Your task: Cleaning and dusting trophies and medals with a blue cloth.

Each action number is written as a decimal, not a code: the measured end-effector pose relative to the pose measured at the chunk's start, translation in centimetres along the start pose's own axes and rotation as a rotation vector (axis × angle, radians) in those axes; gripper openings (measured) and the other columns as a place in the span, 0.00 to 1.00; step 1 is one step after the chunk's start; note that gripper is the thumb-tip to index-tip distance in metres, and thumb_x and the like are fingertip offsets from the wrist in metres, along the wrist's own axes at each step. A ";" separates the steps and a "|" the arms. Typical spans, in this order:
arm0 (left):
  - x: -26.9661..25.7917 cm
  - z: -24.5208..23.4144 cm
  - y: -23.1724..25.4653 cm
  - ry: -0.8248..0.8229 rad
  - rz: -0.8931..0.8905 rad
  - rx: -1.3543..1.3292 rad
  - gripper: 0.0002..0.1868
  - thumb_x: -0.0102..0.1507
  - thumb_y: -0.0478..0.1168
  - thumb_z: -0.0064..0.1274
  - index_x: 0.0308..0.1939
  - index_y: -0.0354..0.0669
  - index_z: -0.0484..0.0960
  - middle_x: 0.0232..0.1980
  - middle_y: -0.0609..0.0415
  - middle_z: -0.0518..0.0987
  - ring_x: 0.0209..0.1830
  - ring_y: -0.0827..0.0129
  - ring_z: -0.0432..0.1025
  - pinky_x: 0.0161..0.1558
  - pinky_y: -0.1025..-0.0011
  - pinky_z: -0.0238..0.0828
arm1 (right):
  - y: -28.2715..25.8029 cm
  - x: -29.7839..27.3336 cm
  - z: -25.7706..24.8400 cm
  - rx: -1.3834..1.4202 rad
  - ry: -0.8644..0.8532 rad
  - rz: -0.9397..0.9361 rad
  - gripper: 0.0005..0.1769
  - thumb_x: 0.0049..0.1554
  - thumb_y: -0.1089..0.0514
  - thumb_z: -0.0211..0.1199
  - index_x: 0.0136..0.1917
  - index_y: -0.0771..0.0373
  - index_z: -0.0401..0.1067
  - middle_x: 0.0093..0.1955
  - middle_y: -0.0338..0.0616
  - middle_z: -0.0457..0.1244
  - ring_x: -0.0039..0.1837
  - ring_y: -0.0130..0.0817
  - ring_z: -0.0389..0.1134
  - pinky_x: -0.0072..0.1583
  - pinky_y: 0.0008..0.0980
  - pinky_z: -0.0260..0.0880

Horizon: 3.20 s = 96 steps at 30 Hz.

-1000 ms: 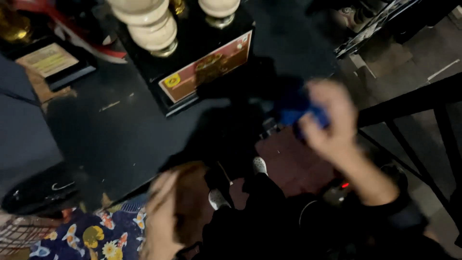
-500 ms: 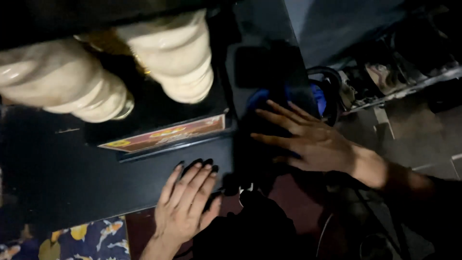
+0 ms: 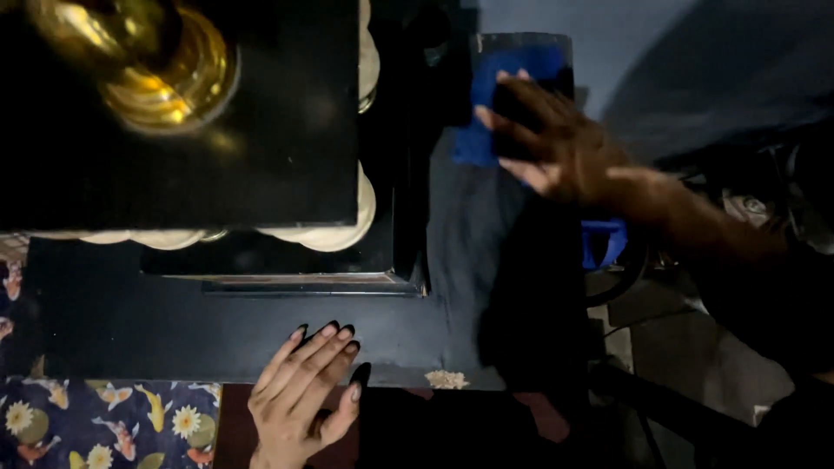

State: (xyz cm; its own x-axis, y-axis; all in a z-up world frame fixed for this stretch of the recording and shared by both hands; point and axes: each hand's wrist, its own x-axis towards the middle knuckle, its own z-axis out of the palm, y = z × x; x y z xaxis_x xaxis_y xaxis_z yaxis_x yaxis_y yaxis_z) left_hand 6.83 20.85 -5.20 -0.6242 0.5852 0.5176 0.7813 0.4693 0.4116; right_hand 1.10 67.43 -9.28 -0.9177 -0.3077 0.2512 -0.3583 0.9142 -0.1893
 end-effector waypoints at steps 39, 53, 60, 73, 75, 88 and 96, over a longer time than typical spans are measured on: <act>-2.3 -2.1 -2.5 0.163 -0.236 -0.107 0.06 0.66 0.37 0.58 0.38 0.40 0.87 0.47 0.52 0.87 0.52 0.65 0.81 0.60 0.63 0.74 | -13.6 -12.1 -8.3 0.385 0.091 -0.074 0.23 0.65 0.49 0.54 0.70 0.60 0.65 0.70 0.53 0.63 0.70 0.50 0.66 0.66 0.47 0.71; 3.4 -5.3 -5.0 0.074 -0.293 0.260 0.51 0.51 0.57 0.74 0.69 0.29 0.70 0.67 0.39 0.75 0.69 0.49 0.68 0.75 0.41 0.47 | -8.5 5.3 -4.8 -0.172 0.257 0.164 0.20 0.71 0.45 0.61 0.70 0.55 0.70 0.62 0.55 0.63 0.53 0.43 0.69 0.52 0.41 0.75; 4.0 -5.0 -5.5 0.072 -0.244 0.387 0.46 0.51 0.61 0.73 0.59 0.27 0.77 0.62 0.39 0.76 0.63 0.45 0.68 0.70 0.46 0.56 | -8.0 7.8 -2.8 -0.190 0.232 0.079 0.25 0.61 0.52 0.64 0.70 0.62 0.73 0.55 0.60 0.62 0.43 0.44 0.69 0.45 0.42 0.75; 4.4 -5.3 -5.2 0.128 -0.192 0.477 0.44 0.53 0.62 0.72 0.57 0.27 0.79 0.59 0.40 0.76 0.58 0.46 0.69 0.68 0.48 0.60 | -17.8 -0.2 -10.1 0.021 0.150 -0.279 0.24 0.53 0.53 0.69 0.63 0.55 0.74 0.54 0.54 0.65 0.39 0.40 0.70 0.31 0.30 0.70; 4.6 -6.2 -5.1 0.095 -0.206 0.440 0.43 0.53 0.62 0.72 0.56 0.26 0.79 0.57 0.40 0.77 0.56 0.46 0.70 0.65 0.50 0.62 | -18.8 0.1 -12.0 0.076 0.162 -0.079 0.24 0.55 0.57 0.66 0.66 0.56 0.72 0.59 0.55 0.64 0.40 0.39 0.70 0.33 0.30 0.70; 4.9 -7.4 -9.3 0.008 -0.109 0.106 0.41 0.58 0.52 0.72 0.61 0.23 0.72 0.66 0.27 0.73 0.69 0.37 0.67 0.73 0.46 0.58 | -22.6 4.1 -12.4 -0.074 0.186 0.049 0.21 0.63 0.64 0.66 0.69 0.66 0.70 0.56 0.65 0.66 0.30 0.45 0.62 0.35 0.41 0.63; 4.5 -7.7 -10.0 -0.039 -0.059 0.051 0.42 0.62 0.50 0.70 0.65 0.19 0.69 0.68 0.24 0.70 0.73 0.34 0.63 0.75 0.47 0.57 | -27.7 2.4 -13.1 -0.510 0.179 0.030 0.25 0.56 0.60 0.68 0.66 0.66 0.73 0.59 0.51 0.67 0.46 0.40 0.71 0.46 0.34 0.75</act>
State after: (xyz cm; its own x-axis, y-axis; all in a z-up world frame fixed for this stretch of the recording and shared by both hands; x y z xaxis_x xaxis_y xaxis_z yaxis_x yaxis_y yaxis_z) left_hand -3.80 13.66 -1.23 -0.6697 0.5805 0.4631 0.7425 0.5363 0.4014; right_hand 11.06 44.78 8.97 -0.8671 -0.2700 0.4186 -0.1624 0.9476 0.2750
